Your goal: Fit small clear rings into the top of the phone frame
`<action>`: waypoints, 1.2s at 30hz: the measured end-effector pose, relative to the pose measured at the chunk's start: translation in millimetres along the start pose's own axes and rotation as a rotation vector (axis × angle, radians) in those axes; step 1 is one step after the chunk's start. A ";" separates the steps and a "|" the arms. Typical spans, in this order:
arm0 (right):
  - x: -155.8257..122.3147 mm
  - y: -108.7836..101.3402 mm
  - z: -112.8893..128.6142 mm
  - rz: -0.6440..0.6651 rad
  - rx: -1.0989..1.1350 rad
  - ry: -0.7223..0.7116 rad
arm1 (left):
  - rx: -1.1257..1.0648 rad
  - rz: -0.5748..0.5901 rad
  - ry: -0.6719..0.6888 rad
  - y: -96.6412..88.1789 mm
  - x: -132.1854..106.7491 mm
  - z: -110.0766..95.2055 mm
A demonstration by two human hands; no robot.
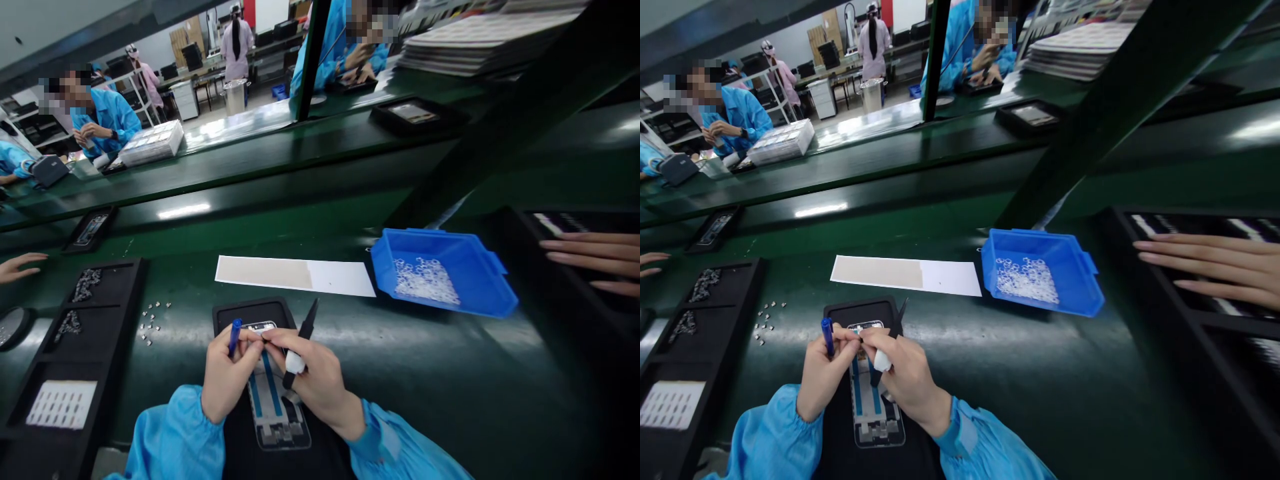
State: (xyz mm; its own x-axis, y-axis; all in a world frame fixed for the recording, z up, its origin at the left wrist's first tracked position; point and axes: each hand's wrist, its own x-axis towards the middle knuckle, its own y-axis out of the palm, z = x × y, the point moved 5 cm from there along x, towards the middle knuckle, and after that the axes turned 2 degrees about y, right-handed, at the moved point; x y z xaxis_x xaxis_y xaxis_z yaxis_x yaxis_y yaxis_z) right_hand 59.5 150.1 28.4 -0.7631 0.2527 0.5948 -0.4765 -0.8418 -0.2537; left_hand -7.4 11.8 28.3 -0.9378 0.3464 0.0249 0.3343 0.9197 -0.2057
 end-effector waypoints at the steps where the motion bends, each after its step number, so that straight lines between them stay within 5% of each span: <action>1: 0.0 -0.1 0.3 -0.002 0.006 -0.002 | 0.005 0.002 -0.006 -0.5 0.3 0.7; 10: 6.6 2.6 -7.1 -0.067 0.268 0.275 | -0.184 0.116 -0.258 4.7 1.7 22.6; 19: 3.5 10.3 -14.9 -0.011 0.581 0.496 | -0.232 0.085 -0.318 6.6 1.7 20.4; 23: 0.0 15.9 -22.5 0.008 0.717 0.620 | -0.274 0.108 -0.260 7.6 0.3 20.7; 26: -2.5 18.8 -27.9 0.003 0.805 0.715 | -0.340 -0.006 -0.203 0.8 0.4 22.0; 31: -3.4 21.5 -30.2 -0.003 0.932 0.803 | -0.334 -0.287 0.215 -20.6 -0.7 7.8; 36: -4.1 22.0 -28.5 0.001 0.948 0.822 | -0.374 -0.176 0.341 -15.9 -8.4 9.2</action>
State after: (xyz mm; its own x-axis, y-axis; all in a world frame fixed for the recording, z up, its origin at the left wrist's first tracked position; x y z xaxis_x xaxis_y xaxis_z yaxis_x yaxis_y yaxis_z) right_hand 39.7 144.1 -1.3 -0.9720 0.1872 -0.1423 -0.2351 -0.7673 0.5967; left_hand -5.7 -7.4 22.4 -0.9195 0.1641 0.3572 0.2439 0.9507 0.1913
